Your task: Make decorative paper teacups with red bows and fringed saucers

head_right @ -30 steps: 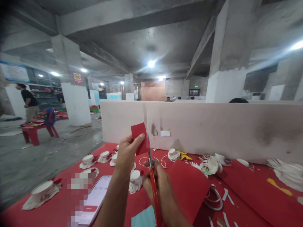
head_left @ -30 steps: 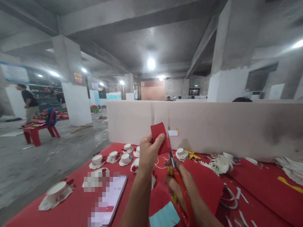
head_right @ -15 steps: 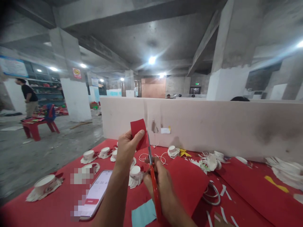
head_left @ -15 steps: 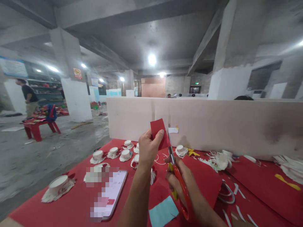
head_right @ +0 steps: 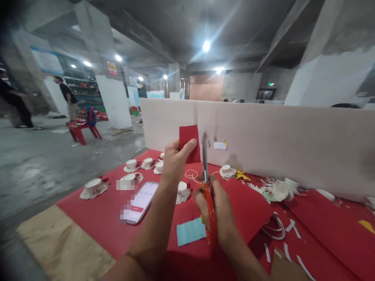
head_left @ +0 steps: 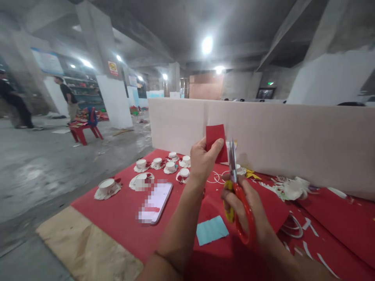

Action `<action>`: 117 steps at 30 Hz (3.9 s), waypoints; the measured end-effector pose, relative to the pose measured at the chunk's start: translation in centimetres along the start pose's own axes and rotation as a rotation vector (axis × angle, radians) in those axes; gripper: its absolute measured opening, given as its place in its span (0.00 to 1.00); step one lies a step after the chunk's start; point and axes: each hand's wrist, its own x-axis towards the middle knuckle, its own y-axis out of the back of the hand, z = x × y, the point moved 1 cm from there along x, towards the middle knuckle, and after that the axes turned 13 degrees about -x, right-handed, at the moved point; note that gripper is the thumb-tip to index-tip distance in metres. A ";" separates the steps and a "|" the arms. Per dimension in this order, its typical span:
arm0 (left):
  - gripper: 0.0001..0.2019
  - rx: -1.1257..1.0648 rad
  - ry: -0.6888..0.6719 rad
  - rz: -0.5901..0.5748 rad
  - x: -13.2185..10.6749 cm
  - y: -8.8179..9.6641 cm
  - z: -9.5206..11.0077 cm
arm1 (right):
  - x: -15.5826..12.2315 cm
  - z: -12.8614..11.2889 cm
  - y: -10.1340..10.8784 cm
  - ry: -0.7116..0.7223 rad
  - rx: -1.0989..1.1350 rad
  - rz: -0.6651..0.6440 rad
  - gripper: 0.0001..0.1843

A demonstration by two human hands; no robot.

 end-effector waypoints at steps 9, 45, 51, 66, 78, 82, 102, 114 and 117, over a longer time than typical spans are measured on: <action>0.10 0.071 -0.025 -0.021 -0.2 -0.2 0.2 | 0.0 0.5 0.0 -0.013 -0.143 -0.077 0.14; 0.16 0.070 0.100 -0.101 -0.5 -1.0 0.2 | 0.0 0.8 -2.5 0.008 0.301 0.032 0.13; 0.15 0.081 0.089 -0.049 -0.1 -0.4 0.2 | 0.0 1.8 -3.7 -0.019 0.291 -0.012 0.15; 0.19 0.242 0.006 -0.049 -0.2 -0.3 0.3 | -0.3 1.2 -4.0 0.007 0.174 0.070 0.21; 0.19 0.318 -0.049 -0.055 -0.3 -0.2 0.3 | -0.4 1.3 -3.7 0.013 0.119 0.089 0.22; 0.19 0.367 -0.062 -0.068 -0.3 -0.2 0.5 | -0.4 0.9 -3.7 0.008 0.149 0.094 0.21; 0.19 0.402 -0.077 -0.065 -0.5 -0.3 0.6 | -0.9 0.1 -3.4 -0.029 0.144 0.112 0.25; 0.19 0.448 -0.094 -0.086 -0.6 -0.5 1.3 | -0.7 0.2 -3.6 -0.044 0.204 0.089 0.24; 0.19 0.449 -0.099 -0.092 -0.7 -0.6 1.5 | -0.7 0.2 -3.7 -0.033 0.213 0.089 0.23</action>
